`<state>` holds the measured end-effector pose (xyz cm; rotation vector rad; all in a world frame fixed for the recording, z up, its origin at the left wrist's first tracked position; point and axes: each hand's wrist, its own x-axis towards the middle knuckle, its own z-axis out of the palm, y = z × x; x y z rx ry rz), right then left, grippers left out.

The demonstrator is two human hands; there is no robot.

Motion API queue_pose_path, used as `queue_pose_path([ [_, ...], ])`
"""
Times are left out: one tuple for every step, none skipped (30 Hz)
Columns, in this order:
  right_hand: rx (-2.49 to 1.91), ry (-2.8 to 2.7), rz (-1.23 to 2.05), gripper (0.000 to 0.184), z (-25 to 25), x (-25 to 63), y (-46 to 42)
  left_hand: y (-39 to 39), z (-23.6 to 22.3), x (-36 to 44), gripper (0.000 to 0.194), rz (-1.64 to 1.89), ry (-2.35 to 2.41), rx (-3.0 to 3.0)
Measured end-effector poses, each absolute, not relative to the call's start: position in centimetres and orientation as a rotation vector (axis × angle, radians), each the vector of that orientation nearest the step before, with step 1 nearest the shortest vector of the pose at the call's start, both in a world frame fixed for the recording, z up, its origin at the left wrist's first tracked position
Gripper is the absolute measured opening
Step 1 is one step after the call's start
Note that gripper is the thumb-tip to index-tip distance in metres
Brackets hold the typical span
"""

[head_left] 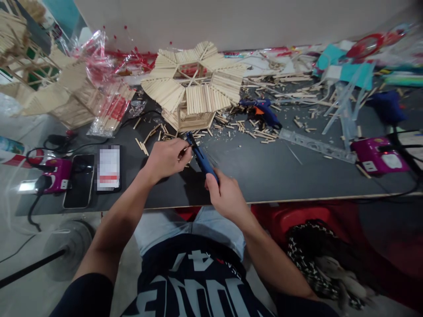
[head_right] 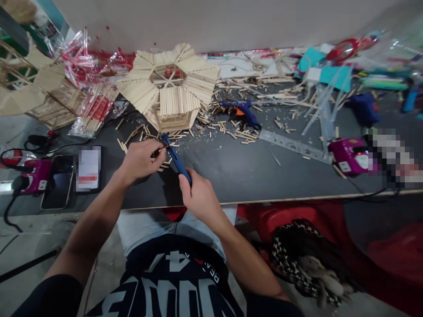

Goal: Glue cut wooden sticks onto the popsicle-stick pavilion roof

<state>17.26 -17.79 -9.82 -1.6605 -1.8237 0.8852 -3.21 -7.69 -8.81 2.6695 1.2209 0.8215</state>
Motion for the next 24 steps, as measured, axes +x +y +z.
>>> queue_pose_path([
  [-1.677, -1.842, 0.888, 0.053, -9.7, 17.2, -17.7, -7.6, -8.8, -3.2, 0.028, 0.809, 1.236, 2.67],
  [-1.703, -1.855, 0.884, 0.053, -9.6, 17.1, -17.7, -7.6, -8.8, -3.3, 0.027, 0.798, 1.245, 2.671],
  [-1.736, -1.862, 0.875, 0.053, -9.5, 16.9, -17.7, -7.5, -8.8, -3.3, 0.027, 0.787, 1.249, 2.673],
  [-1.772, -1.865, 0.863, 0.052, -9.4, 16.7, -17.7, -7.5, -8.8, -3.4, 0.026, 0.777, 1.255, 2.672],
  [-1.805, -1.864, 0.85, 0.051, -9.3, 16.5, -17.8, -7.5, -8.8, -3.4, 0.026, 0.761, 1.26, 2.671],
  [-1.832, -1.859, 0.835, 0.051, -9.3, 16.3, -17.9, -7.5, -8.8, -3.4, 0.025, 0.743, 1.267, 2.667],
  [-1.847, -1.855, 0.819, 0.051, -9.3, 16.2, -18.0, -7.5, -8.8, -3.4, 0.024, 0.725, 1.273, 2.661],
  [-1.851, -1.852, 0.803, 0.052, -9.3, 16.1, -18.1, -7.5, -8.7, -3.4, 0.023, 0.709, 1.28, 2.653],
  [-1.846, -1.849, 0.787, 0.053, -9.3, 16.0, -18.1, -7.6, -8.7, -3.3, 0.022, 0.701, 1.285, 2.643],
  [-1.84, -1.846, 0.767, 0.053, -9.4, 16.1, -18.2, -7.6, -8.7, -3.2, 0.021, 0.694, 1.29, 2.631],
  [-1.834, -1.846, 0.751, 0.054, -9.4, 16.2, -18.2, -7.7, -8.7, -3.1, 0.02, 0.687, 1.294, 2.62],
  [-1.831, -1.85, 0.744, 0.054, -9.5, 16.3, -18.2, -7.8, -8.7, -2.9, 0.02, 0.685, 1.296, 2.61],
  [-1.83, -1.856, 0.745, 0.054, -9.5, 16.5, -18.2, -7.8, -8.8, -2.8, 0.02, 0.685, 1.292, 2.603],
  [-1.827, -1.864, 0.755, 0.053, -9.5, 16.7, -18.2, -7.9, -8.8, -2.6, 0.021, 0.691, 1.284, 2.597],
  [-1.82, -1.87, 0.768, 0.053, -9.5, 16.9, -18.1, -8.0, -8.9, -2.5, 0.022, 0.703, 1.273, 2.594],
  [-1.81, -1.876, 0.78, 0.053, -9.4, 17.0, -18.0, -8.0, -9.0, -2.4, 0.022, 0.724, 1.261, 2.592],
  [-1.799, -1.882, 0.791, 0.053, -9.4, 17.1, -18.0, -8.0, -9.0, -2.4, 0.022, 0.758, 1.249, 2.591],
  [-1.791, -1.887, 0.797, 0.053, -9.4, 17.2, -17.9, -8.0, -9.1, -2.4, 0.023, 0.793, 1.238, 2.592],
  [-1.789, -1.894, 0.795, 0.053, -9.4, 17.2, -17.9, -8.0, -9.1, -2.5, 0.023, 0.826, 1.228, 2.595],
  [-1.791, -1.904, 0.785, 0.053, -9.5, 17.3, -17.8, -7.9, -9.2, -2.5, 0.024, 0.853, 1.219, 2.6],
  [-1.794, -1.914, 0.766, 0.053, -9.5, 17.2, -17.8, -7.9, -9.1, -2.6, 0.026, 0.87, 1.212, 2.606],
  [-1.792, -1.926, 0.745, 0.053, -9.6, 17.2, -17.7, -7.8, -9.1, -2.8, 0.028, 0.873, 1.209, 2.612],
  [-1.787, -1.937, 0.722, 0.054, -9.6, 17.2, -17.7, -7.8, -9.0, -2.9, 0.029, 0.864, 1.205, 2.617],
  [-1.779, -1.946, 0.705, 0.054, -9.7, 17.1, -17.7, -7.7, -8.9, -3.0, 0.031, 0.85, 1.203, 2.621],
])
